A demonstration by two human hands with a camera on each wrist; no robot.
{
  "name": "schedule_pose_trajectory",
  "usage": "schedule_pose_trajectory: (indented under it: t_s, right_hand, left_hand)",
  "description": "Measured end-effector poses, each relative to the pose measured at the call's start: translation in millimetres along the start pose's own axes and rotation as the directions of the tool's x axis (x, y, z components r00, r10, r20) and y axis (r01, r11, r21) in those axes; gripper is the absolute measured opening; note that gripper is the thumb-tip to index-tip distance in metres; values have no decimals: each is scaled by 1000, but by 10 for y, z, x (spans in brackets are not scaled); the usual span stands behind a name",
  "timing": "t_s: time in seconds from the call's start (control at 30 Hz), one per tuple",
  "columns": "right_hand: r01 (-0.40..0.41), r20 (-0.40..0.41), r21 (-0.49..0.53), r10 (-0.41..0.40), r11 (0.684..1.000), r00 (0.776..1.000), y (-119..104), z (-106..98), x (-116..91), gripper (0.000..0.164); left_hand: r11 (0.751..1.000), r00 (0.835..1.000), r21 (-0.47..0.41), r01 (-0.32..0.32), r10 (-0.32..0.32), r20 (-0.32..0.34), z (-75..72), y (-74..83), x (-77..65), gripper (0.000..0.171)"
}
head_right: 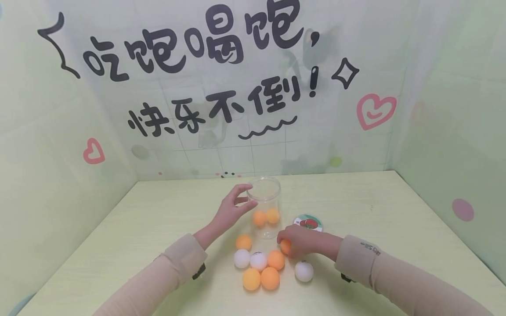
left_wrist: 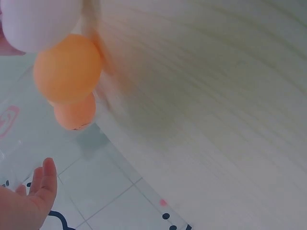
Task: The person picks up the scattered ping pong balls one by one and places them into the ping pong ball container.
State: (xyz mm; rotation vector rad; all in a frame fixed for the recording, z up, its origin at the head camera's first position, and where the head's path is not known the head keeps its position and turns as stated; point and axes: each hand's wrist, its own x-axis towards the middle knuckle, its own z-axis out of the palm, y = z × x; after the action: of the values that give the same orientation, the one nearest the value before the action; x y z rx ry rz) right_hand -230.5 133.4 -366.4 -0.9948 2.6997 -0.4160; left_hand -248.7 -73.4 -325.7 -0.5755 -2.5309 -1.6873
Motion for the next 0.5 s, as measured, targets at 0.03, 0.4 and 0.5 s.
schedule_pose_trajectory:
  t_s: [0.03,0.4,0.5]
  right_hand:
    - [2,2,-2,-2,1000,1000,-1,-2,5,29]
    - [39,-37,-98,-43,994,998,-11,-161,-7,30]
    - [30,-30,-101,-33,994,999,-15,-242,-9,30]
  left_hand:
    - [1000,1000,0,1,-1,0,0,0,1,45]
    - [1000,1000,-2,3,-3,-4,2,4,-3,45]
    - [1000,1000,-3,2,-2,-6,3,4,-4,45]
